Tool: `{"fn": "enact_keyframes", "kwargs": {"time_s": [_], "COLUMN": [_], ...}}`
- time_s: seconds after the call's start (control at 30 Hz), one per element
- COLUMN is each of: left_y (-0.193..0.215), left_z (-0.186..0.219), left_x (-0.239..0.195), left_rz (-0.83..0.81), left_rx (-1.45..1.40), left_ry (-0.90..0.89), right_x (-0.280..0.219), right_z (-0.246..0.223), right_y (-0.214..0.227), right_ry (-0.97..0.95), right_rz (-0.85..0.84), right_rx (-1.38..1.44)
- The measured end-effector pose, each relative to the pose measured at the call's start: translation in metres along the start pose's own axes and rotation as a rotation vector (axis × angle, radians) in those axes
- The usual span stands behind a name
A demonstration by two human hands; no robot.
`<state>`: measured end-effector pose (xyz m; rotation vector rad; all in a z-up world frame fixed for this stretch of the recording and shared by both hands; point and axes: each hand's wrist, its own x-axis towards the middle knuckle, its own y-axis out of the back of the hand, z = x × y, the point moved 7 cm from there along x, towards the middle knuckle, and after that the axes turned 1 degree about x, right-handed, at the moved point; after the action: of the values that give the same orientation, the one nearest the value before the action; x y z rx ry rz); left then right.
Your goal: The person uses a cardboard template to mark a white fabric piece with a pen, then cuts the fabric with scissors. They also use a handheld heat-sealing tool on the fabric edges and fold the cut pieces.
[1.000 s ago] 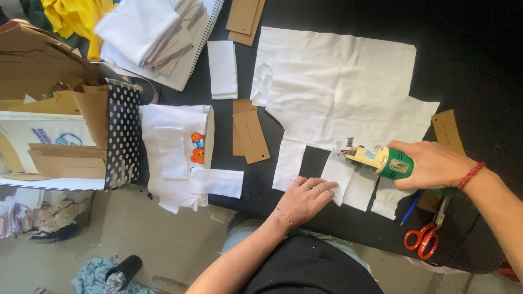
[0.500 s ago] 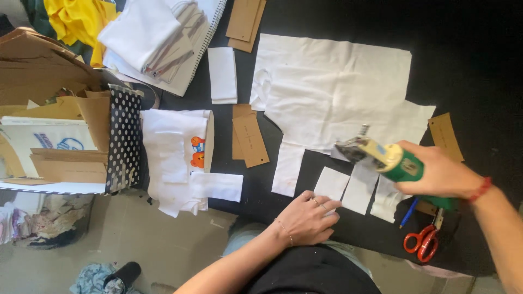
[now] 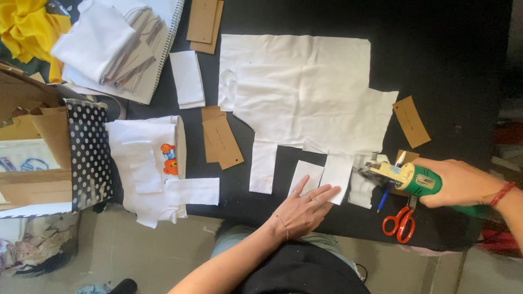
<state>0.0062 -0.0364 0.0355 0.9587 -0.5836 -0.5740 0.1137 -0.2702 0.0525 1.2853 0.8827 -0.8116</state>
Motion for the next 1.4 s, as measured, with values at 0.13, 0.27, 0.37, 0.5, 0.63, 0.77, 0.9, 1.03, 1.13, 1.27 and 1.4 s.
{"fn": "enact_keyframes", "kwargs": {"time_s": [0.13,0.27,0.37,0.5,0.63,0.77,0.9,1.03,1.13,1.27,1.4], "left_y": [0.006,-0.012,-0.024,-0.028,-0.042,-0.049,-0.045,-0.051,-0.047,-0.046,-0.051], "left_z": [0.002,0.006,0.01,0.012,0.014,0.015,0.015,0.016,0.017,0.017,0.017], "left_x": [0.001,0.002,0.005,0.009,0.008,0.006,0.007,0.004,0.004,0.005,0.005], "left_rz": [0.129,0.057,-0.08,-0.077,-0.204,-0.254,-0.134,-0.146,-0.085,-0.058,-0.159], "left_rx": [0.012,0.013,-0.003,-0.008,0.055,0.065,0.054,0.078,0.069,0.062,0.07], "left_ry": [-0.008,-0.022,-0.02,-0.025,-0.053,-0.053,-0.054,-0.054,-0.052,-0.04,-0.041], "right_x": [0.021,0.015,0.016,0.018,0.017,0.023,0.023,0.021,0.022,0.025,0.027], "right_z": [-0.001,-0.013,-0.023,-0.027,-0.028,-0.027,-0.027,-0.034,-0.037,-0.047,-0.058], "right_y": [-0.001,0.011,0.016,0.02,0.025,0.026,0.029,0.034,0.035,0.037,0.041], "right_ry": [0.123,0.07,0.126,0.12,0.122,0.153,0.134,0.14,0.16,0.187,0.245], "right_rz": [0.103,0.057,0.089,0.107,0.108,0.126,0.104,0.09,0.098,0.071,0.122], "right_rx": [-0.055,0.016,0.027,0.019,0.011,-0.017,-0.062,-0.06,-0.076,-0.067,-0.103]}}
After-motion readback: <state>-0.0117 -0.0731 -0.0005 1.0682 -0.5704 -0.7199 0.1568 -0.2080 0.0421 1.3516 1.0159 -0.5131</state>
